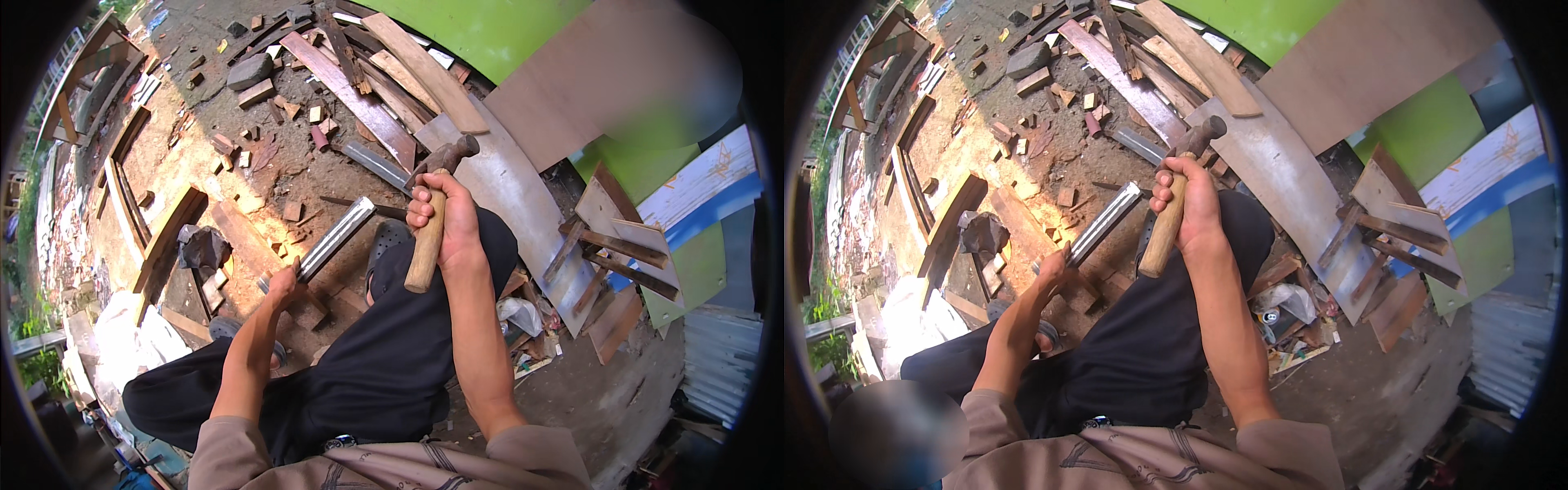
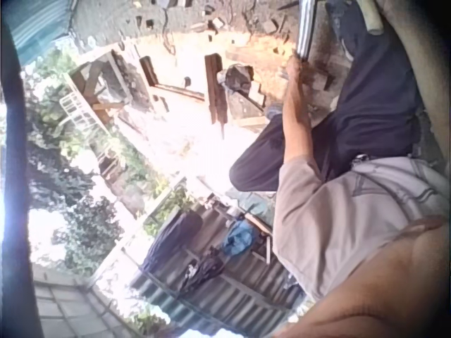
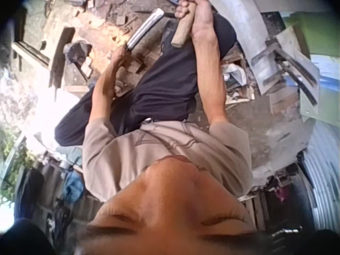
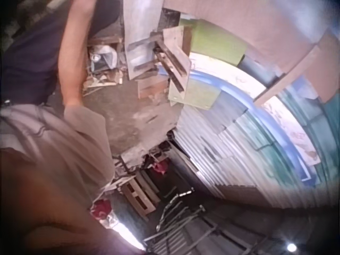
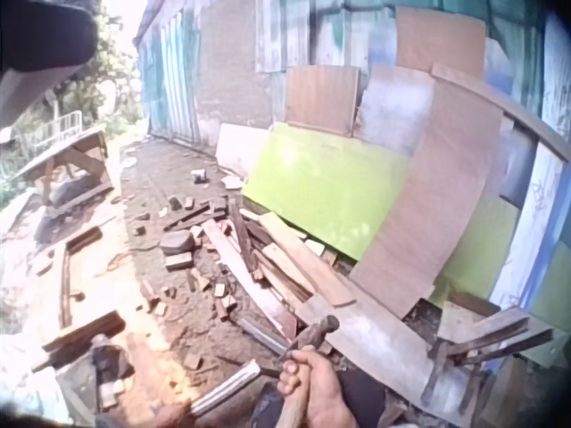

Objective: The person sits on the ground and uses a hammer to strike a long metal bar placed on a wooden plank. They repeatedly hit the bar along its length, occasionally adjusting its position.

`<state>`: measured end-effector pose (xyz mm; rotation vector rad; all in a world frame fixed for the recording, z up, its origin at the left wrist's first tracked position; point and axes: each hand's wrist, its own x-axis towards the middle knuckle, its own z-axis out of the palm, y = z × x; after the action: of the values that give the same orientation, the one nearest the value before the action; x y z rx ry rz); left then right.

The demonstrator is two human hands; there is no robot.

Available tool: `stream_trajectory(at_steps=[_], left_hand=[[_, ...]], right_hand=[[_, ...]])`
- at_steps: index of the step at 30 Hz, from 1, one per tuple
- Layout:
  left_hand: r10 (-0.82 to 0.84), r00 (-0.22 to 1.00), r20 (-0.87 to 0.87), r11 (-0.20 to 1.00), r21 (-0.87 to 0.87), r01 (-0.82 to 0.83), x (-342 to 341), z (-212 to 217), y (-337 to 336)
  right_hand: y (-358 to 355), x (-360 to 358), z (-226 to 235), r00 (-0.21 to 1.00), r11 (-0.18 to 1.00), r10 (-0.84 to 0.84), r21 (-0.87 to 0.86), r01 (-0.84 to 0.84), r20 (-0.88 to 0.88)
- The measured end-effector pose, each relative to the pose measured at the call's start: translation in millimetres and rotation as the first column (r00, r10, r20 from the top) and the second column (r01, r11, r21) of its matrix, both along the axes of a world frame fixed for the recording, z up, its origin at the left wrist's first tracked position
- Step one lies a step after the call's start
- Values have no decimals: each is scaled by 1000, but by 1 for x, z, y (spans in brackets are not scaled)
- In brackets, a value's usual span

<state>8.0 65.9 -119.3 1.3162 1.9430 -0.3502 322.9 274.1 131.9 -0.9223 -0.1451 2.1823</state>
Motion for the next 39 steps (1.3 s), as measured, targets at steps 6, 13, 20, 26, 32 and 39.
stream_trajectory(at_steps=[6,13,20,26,32,39], left_hand=[[-29,975,219,999,-25,36,-33,-6,12],[-134,937,324,991,28,132,-70,-18,4],[154,880,449,981,-177,-81,-52,23,25],[119,983,140,932,324,-159,-23,-21,-15],[128,992,16,885,451,-121,16,-1,40],[91,995,51,923,371,-103,30,-14,112]], right_hand=[[-2,12,-3,996,1000,21,7,-21,89],[-5,12,-5,886,979,151,58,-195,439],[0,13,-45,784,982,58,104,-155,618],[29,-31,-105,638,989,12,83,-120,770],[40,-53,-195,647,970,159,2,-241,745],[52,-64,-195,650,939,210,34,-341,730]])
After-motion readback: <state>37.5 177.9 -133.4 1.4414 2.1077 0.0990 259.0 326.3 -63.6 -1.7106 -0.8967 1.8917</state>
